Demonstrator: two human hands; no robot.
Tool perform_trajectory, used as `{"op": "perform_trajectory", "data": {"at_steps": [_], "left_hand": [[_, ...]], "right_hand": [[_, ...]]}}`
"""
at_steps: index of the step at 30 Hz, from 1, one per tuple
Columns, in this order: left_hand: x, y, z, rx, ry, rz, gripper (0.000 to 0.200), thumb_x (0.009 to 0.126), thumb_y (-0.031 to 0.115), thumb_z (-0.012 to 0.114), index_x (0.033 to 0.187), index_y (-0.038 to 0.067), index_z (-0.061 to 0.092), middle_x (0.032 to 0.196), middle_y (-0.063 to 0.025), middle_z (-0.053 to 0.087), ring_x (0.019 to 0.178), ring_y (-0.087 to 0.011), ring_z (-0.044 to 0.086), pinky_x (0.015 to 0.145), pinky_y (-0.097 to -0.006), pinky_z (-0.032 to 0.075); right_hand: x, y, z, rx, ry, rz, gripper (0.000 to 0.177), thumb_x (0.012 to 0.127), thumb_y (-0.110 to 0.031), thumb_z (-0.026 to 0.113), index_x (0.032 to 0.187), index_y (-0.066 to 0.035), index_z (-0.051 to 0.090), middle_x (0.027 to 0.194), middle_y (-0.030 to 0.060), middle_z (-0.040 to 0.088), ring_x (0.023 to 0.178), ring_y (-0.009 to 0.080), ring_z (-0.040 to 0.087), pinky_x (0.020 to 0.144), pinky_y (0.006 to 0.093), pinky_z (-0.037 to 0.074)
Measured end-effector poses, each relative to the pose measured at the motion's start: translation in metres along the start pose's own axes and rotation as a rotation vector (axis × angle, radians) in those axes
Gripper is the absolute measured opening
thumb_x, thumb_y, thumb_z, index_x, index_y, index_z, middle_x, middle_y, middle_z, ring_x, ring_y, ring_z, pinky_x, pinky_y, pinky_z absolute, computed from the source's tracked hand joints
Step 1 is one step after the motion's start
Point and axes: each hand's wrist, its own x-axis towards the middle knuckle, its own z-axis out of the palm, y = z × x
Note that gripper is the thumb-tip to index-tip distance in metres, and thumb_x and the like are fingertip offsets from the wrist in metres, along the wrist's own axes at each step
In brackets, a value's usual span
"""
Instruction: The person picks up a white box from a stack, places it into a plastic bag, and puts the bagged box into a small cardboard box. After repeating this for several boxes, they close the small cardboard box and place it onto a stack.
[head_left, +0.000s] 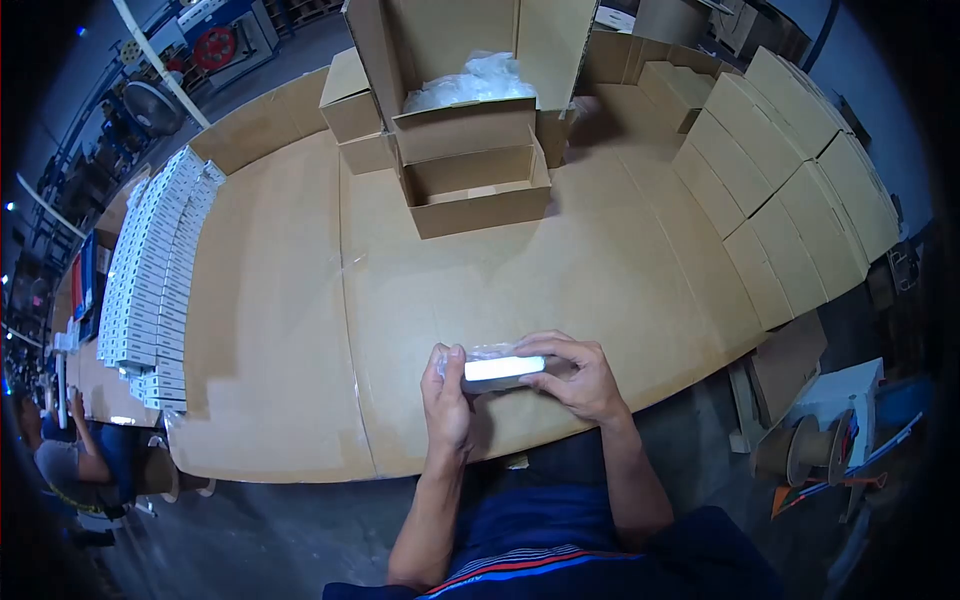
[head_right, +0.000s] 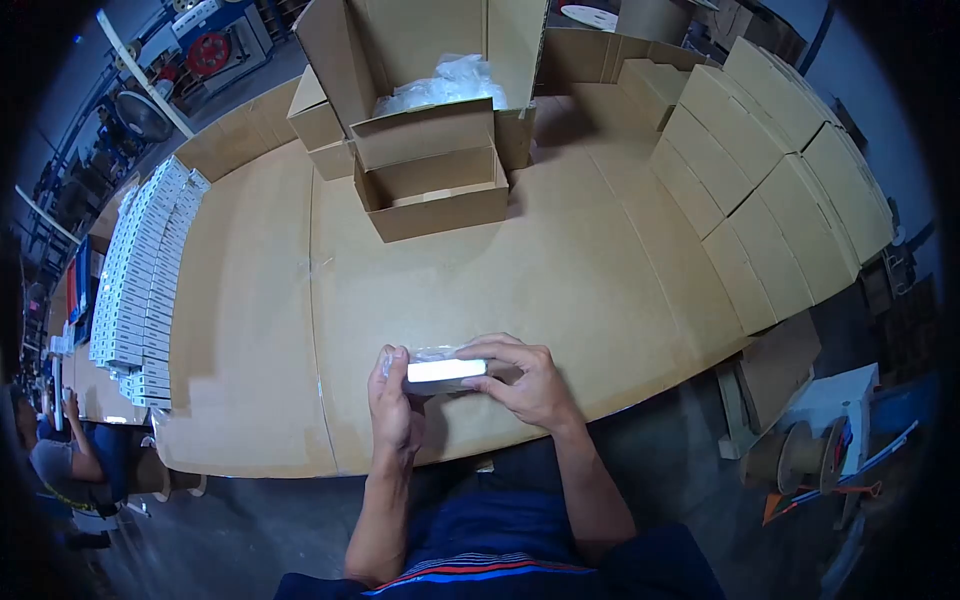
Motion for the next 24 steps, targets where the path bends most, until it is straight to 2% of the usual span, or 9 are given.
{"op": "perform_trajectory", "data": {"at_steps": [4,7,10,11,14,15,19,22,24], "left_hand": [[-0.001,0.006,-0.001,0.082,-0.038,-0.096,0.023,0.112,0.025,0.048,0.097,0.008,0.051,0.093,-0.0088,0.065,0.082,-0.0129,0.064,0.072,-0.0297,0.055],[0.002,0.0,-0.009,0.042,-0.064,-0.024,0.026,0.11,0.029,0.049,0.125,0.008,0.052,0.108,-0.0146,0.067,0.093,-0.0213,0.07,0.078,-0.0355,0.06],[-0.002,0.018,-0.002,0.35,-0.159,0.167,0.042,0.11,0.026,0.049,0.148,0.01,0.039,0.116,-0.0147,0.064,0.1,-0.0198,0.067,0.081,-0.0347,0.059],[-0.006,0.026,-0.001,0.484,-0.226,0.248,0.045,0.107,0.017,0.056,0.149,0.008,0.043,0.122,-0.0122,0.062,0.107,-0.0166,0.063,0.084,-0.0299,0.056],[0.004,0.024,-0.008,0.687,-0.364,0.422,0.036,0.098,0.006,0.068,0.133,0.003,0.06,0.125,-0.0115,0.062,0.109,-0.0167,0.062,0.086,-0.0301,0.055],[0.0,0.029,-0.003,0.553,-0.307,0.189,0.026,0.096,0.003,0.07,0.122,-0.001,0.066,0.126,-0.0112,0.062,0.113,-0.018,0.062,0.089,-0.0298,0.054],[0.01,0.029,-0.01,0.612,-0.36,0.203,0.022,0.097,0.003,0.068,0.118,-0.003,0.067,0.126,-0.0118,0.063,0.114,-0.0208,0.063,0.091,-0.0312,0.053],[0.027,0.027,-0.017,0.609,-0.386,0.258,0.032,0.096,0.006,0.07,0.127,0.0,0.063,0.13,-0.0119,0.061,0.115,-0.0215,0.061,0.091,-0.0322,0.053],[0.043,0.034,-0.008,0.522,-0.248,0.254,0.047,0.094,0.009,0.074,0.138,0.003,0.056,0.135,-0.0128,0.058,0.12,-0.0235,0.06,0.095,-0.0333,0.053]], "right_hand": [[-0.004,0.004,0.0,-0.023,0.024,0.059,0.032,0.078,-0.001,0.085,0.108,-0.003,0.076,0.119,0.0146,0.074,0.115,0.0263,0.069,0.101,0.0356,0.053],[-0.003,0.001,-0.002,-0.051,0.043,0.097,0.03,0.078,-0.002,0.084,0.107,-0.003,0.076,0.122,0.0124,0.073,0.123,0.0277,0.066,0.105,0.0385,0.051],[0.003,0.002,-0.006,-0.124,0.021,-0.013,0.029,0.078,-0.005,0.085,0.106,-0.003,0.077,0.122,0.0102,0.073,0.125,0.0294,0.063,0.107,0.0412,0.049],[0.005,0.001,-0.007,-0.167,0.031,-0.064,0.028,0.078,-0.006,0.084,0.105,-0.003,0.077,0.121,0.0095,0.073,0.124,0.03,0.063,0.107,0.0419,0.049],[0.013,-0.011,-0.01,-0.315,0.046,-0.199,0.029,0.079,-0.008,0.084,0.106,-0.003,0.076,0.119,0.0084,0.073,0.12,0.0313,0.064,0.105,0.0427,0.049],[0.016,-0.016,-0.011,-0.379,0.044,-0.228,0.03,0.079,-0.009,0.084,0.107,-0.003,0.075,0.119,0.0085,0.073,0.117,0.0315,0.064,0.103,0.0422,0.05],[0.027,-0.029,-0.023,-0.346,-0.182,-0.184,0.03,0.081,-0.008,0.081,0.109,-0.003,0.071,0.112,0.0103,0.071,0.102,0.0322,0.067,0.089,0.0405,0.055],[0.049,-0.039,-0.04,-0.55,-0.373,-0.241,0.026,0.084,-0.005,0.077,0.108,-0.002,0.068,0.103,0.0119,0.069,0.092,0.0326,0.068,0.078,0.0406,0.056],[0.071,-0.037,-0.043,-0.527,-0.158,-0.301,0.017,0.087,-0.005,0.075,0.1,-0.002,0.065,0.095,0.0142,0.066,0.084,0.0334,0.068,0.073,0.0408,0.054]]}}
